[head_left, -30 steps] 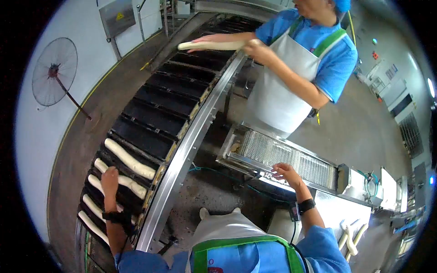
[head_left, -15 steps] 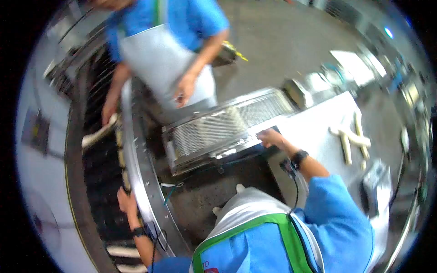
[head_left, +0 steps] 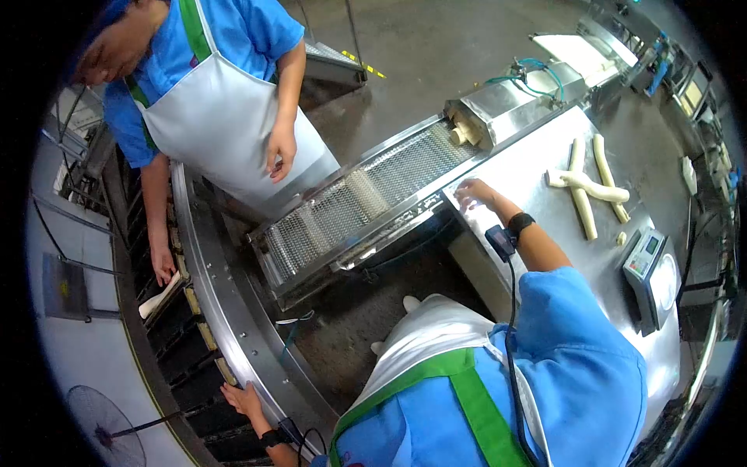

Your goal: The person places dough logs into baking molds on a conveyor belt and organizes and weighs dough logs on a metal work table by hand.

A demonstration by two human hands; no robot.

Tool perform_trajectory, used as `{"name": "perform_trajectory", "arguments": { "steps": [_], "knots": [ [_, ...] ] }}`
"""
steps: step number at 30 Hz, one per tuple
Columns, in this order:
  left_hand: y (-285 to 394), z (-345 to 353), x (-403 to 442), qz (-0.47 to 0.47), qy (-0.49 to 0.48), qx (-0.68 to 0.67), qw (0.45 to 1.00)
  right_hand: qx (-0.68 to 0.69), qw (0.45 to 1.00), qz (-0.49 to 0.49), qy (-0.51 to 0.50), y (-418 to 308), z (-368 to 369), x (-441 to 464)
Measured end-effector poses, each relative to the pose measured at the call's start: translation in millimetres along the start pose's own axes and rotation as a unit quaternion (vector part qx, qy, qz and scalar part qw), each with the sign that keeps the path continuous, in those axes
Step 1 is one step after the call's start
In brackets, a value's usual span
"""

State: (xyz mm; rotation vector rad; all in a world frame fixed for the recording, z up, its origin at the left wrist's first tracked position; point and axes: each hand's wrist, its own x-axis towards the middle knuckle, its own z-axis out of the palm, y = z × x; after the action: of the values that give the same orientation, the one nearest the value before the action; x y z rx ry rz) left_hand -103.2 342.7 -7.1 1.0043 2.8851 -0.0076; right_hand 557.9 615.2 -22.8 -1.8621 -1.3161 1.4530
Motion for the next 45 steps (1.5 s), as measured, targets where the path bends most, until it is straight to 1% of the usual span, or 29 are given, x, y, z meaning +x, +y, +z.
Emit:
{"name": "perform_trajectory", "arguments": {
  "steps": [1, 4, 7, 8, 9, 10, 11, 12, 13, 14, 15, 17, 18, 23, 24, 26, 28, 30, 31, 32, 34, 35, 36, 38, 39, 41, 42, 44, 45],
  "knots": [
    [-4, 0, -4, -0.004, -0.001, 0.001, 1.0, 0.052, 0.998, 0.007, -0.022, -2, -3, 5],
    [-13, 1, -20, -0.023, 0.006, -0.026, 0.999, 0.053, 0.998, -0.018, -0.005, 3, -13, 33],
    [-39, 18, -22, 0.032, 0.022, 0.002, 0.999, -0.004, 0.997, -0.062, 0.038, -9, -19, 46],
    [-54, 28, -29, 0.043, 0.039, 0.019, 0.998, -0.044, 0.987, -0.154, 0.009, 53, -37, 111],
    [-30, 4, -43, -0.011, -0.02, -0.007, 1.0, 0.047, 0.998, 0.022, 0.022, -29, -19, 50],
    [-10, -21, -57, -0.068, -0.08, -0.036, 0.994, 0.086, 0.996, 0.007, 0.023, -25, -13, 61],
    [-51, 19, -54, 0.07, 0.058, 0.028, 0.995, 0.126, 0.992, -0.001, 0.025, -17, -25, 75],
    [-70, 46, -51, 0.007, 0.034, -0.005, 0.999, 0.052, 0.996, 0.005, 0.068, -16, -28, 85],
    [-17, -21, -73, -0.054, -0.041, -0.032, 0.997, 0.046, 0.997, -0.01, 0.055, -13, -36, 99],
    [-24, -16, -77, -0.05, -0.017, -0.026, 0.998, -0.275, 0.95, -0.122, 0.089, 4, -53, 133],
    [-23, -23, -88, -0.058, -0.021, -0.032, 0.998, -0.303, 0.929, -0.162, 0.137, 7, -56, 140],
    [-28, -25, -98, -0.08, -0.016, -0.015, 0.997, -0.29, 0.936, -0.155, 0.127, -10, -57, 140],
    [-32, -26, -102, -0.074, -0.011, 0.009, 0.997, -0.371, 0.886, -0.224, 0.166, 10, -68, 165],
    [-48, -18, -122, -0.091, 0.017, -0.001, 0.996, -0.409, 0.883, -0.186, 0.133, -13, -58, 163],
    [-50, -16, -127, -0.103, 0.014, -0.002, 0.995, -0.518, 0.831, -0.143, 0.146, -31, -49, 149],
    [-62, -11, -132, -0.102, 0.042, -0.041, 0.993, -0.568, 0.773, -0.246, 0.135, -12, -64, 161],
    [-68, -6, -134, -0.129, 0.057, -0.046, 0.989, -0.583, 0.766, -0.251, 0.101, -11, -73, 164],
    [-73, -10, -139, -0.179, 0.033, -0.035, 0.983, -0.594, 0.784, -0.147, 0.102, -9, -80, 182],
    [-68, -17, -137, -0.219, 0.038, -0.06, 0.973, -0.624, 0.747, -0.192, 0.128, 21, -98, 211],
    [-66, -18, -135, -0.222, 0.037, -0.058, 0.972, -0.625, 0.746, -0.193, 0.125, 10, -92, 204],
    [-61, -17, -140, -0.287, 0.1, -0.066, 0.95, -0.645, 0.754, -0.07, 0.098, -34, -63, 170],
    [-55, -14, -128, -0.297, 0.155, -0.061, 0.94, -0.695, 0.699, -0.14, 0.096, -11, -77, 200],
    [-50, -14, -115, -0.304, 0.161, -0.062, 0.937, -0.689, 0.712, -0.045, 0.129, -47, -47, 170],
    [-40, -11, -99, -0.271, 0.185, -0.075, 0.942, -0.677, 0.708, -0.142, 0.143, -17, -70, 201],
    [-32, -11, -90, -0.234, 0.205, -0.116, 0.943, -0.68, 0.704, -0.145, 0.144, -21, -69, 198],
    [-23, -2, -67, -0.154, 0.243, -0.205, 0.936, -0.743, 0.619, -0.226, 0.12, -36, -61, 177],
    [-23, 8, -53, -0.114, 0.259, -0.251, 0.926, -0.744, 0.616, -0.229, 0.122, -49, -53, 162],
    [-10, 6, -25, -0.067, 0.267, -0.346, 0.897, -0.731, 0.643, -0.226, 0.031, -78, -40, 134],
    [-9, 10, -9, -0.083, 0.254, -0.396, 0.879, -0.66, 0.738, -0.134, -0.032, -81, -42, 144]
  ]
}}
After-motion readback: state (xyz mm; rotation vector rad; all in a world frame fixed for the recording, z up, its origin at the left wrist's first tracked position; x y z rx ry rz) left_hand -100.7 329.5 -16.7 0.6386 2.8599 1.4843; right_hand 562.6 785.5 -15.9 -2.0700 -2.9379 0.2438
